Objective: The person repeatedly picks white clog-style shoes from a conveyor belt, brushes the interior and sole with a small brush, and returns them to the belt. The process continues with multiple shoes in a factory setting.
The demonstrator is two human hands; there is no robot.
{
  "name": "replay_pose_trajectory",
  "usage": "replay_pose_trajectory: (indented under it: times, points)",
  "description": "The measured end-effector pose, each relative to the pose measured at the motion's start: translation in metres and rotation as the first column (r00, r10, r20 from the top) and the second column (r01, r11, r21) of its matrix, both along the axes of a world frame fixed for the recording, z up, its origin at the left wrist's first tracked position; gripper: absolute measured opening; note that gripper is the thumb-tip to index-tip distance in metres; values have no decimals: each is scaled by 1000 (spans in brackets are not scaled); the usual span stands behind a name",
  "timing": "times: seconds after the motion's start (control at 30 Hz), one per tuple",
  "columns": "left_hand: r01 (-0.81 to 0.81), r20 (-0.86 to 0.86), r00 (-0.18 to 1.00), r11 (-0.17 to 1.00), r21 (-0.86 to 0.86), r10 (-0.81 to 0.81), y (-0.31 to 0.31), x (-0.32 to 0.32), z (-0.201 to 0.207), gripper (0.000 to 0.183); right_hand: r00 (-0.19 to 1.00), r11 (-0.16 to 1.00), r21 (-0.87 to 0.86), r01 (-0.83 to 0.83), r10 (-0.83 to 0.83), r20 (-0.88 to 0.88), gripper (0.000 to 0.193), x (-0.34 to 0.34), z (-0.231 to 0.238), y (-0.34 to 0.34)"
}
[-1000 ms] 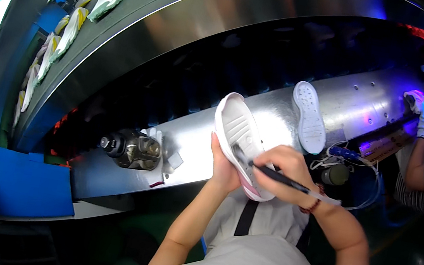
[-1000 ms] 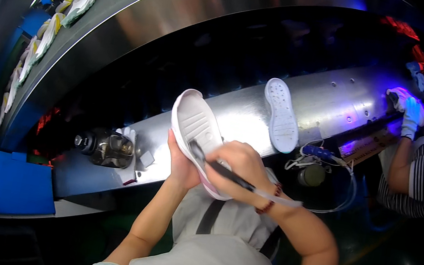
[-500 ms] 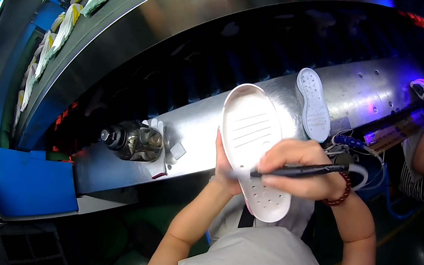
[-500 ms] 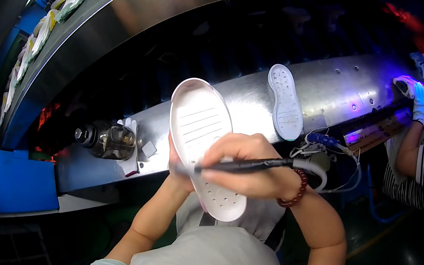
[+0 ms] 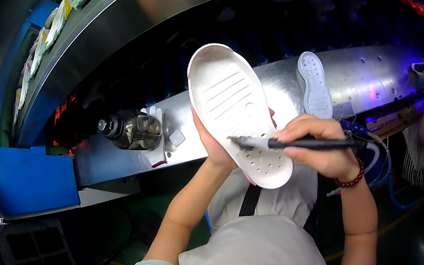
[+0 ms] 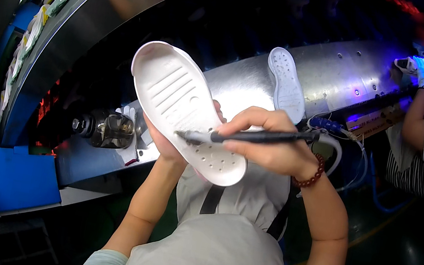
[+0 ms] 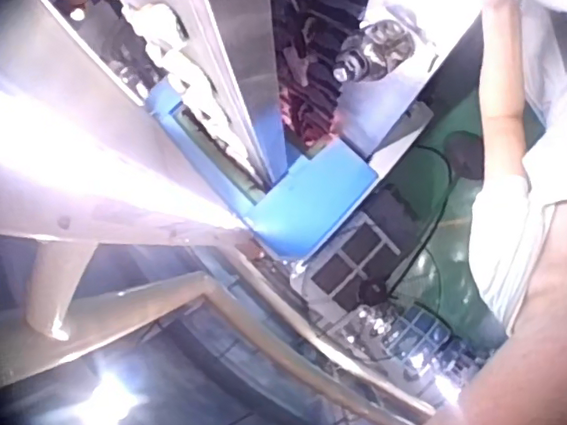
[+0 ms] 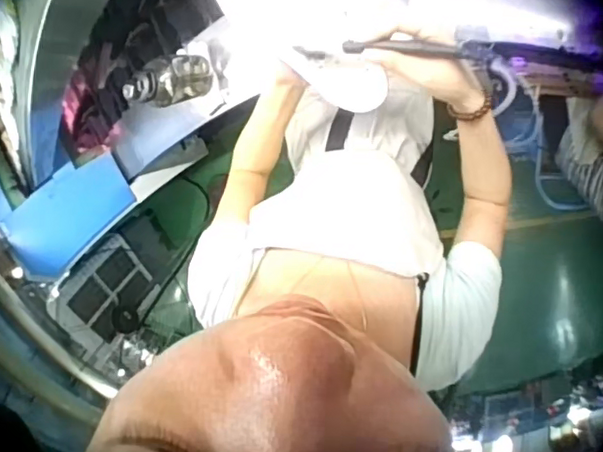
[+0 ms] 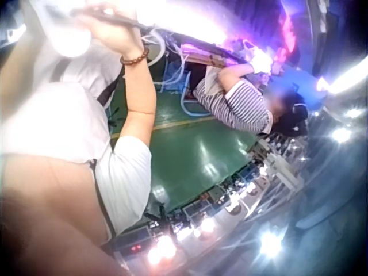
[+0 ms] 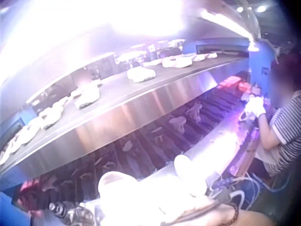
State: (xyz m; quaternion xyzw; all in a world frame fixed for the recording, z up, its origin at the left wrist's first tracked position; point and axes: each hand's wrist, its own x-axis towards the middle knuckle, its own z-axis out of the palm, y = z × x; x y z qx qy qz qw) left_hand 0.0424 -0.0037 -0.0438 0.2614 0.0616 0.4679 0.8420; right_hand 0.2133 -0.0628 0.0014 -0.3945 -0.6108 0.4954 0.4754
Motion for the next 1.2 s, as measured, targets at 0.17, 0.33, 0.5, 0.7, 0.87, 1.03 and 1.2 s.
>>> replay_pose_trajectory:
  times: [0.17,0.33,0.5,0.7,0.87,1.03,1.2]
  points:
    - [-72,-47,996,997,-42,70,6,-3,14,73,986,992,46,-113,118,-117,19,5,-4,-6]
    - [-74,-11,997,996,52,75,12,-7,22,75,995,991,80,-103,104,-7,19,3,-13,-9]
    - [19,73,997,1000,11,-20,17,-9,33,77,936,999,7,-49,49,-349,19,5,-22,-8]
    - [124,136,983,992,30,-127,-4,-2,6,78,980,995,-3,97,-96,-173,21,-20,-9,-15]
    - [186,283,949,972,-144,-140,-5,-3,3,87,924,966,147,-211,246,-293,22,-14,-22,-9]
    - [144,7,990,986,-81,-144,1,-6,3,77,995,999,-9,-40,39,-96,19,-6,-10,-3]
    - [188,-462,873,982,21,-157,9,-29,6,70,901,900,-44,-433,433,-12,20,10,5,5]
